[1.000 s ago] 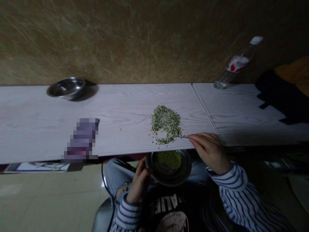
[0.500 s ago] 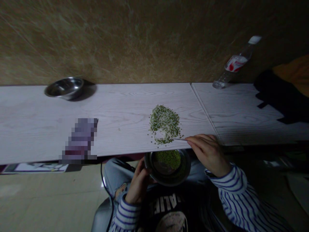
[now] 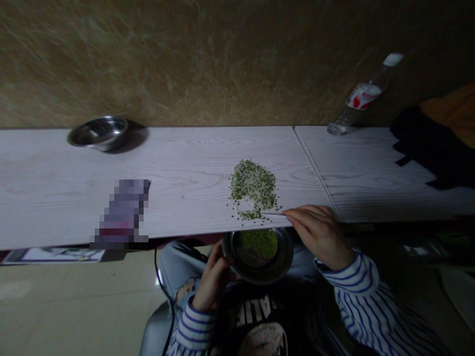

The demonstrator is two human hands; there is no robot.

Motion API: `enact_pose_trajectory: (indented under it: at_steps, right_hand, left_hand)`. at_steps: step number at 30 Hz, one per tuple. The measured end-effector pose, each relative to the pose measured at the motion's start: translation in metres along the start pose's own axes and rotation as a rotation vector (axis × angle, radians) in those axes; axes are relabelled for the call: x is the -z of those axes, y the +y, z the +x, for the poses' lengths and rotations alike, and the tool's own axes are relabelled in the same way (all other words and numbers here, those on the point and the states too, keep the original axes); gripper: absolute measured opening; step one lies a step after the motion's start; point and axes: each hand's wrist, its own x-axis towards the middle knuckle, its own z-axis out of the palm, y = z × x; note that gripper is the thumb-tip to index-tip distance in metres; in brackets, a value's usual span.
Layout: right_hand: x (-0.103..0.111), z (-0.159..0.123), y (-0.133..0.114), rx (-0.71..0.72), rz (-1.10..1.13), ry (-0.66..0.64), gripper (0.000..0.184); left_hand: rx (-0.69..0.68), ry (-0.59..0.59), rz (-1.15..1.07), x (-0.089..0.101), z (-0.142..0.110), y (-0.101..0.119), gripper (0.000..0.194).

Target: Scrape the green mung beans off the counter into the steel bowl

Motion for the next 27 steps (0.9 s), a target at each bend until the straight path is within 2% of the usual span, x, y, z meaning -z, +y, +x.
enact_pose_trajectory:
  at_steps: [10,27]
  right_hand:
    - [0.0036,-0.0056,0.001,0.018,0.005,0.028,0.014]
    - [0.0013,-0.0008,0.0022,0.016,0.006,0.016,0.014]
  left_hand:
    - [0.017,-0.057,0.008,0.0022,0.0014,0.0017,0.052]
    - [0.017,-0.05,0.025,0.0032,0.0029,0.0006,0.051]
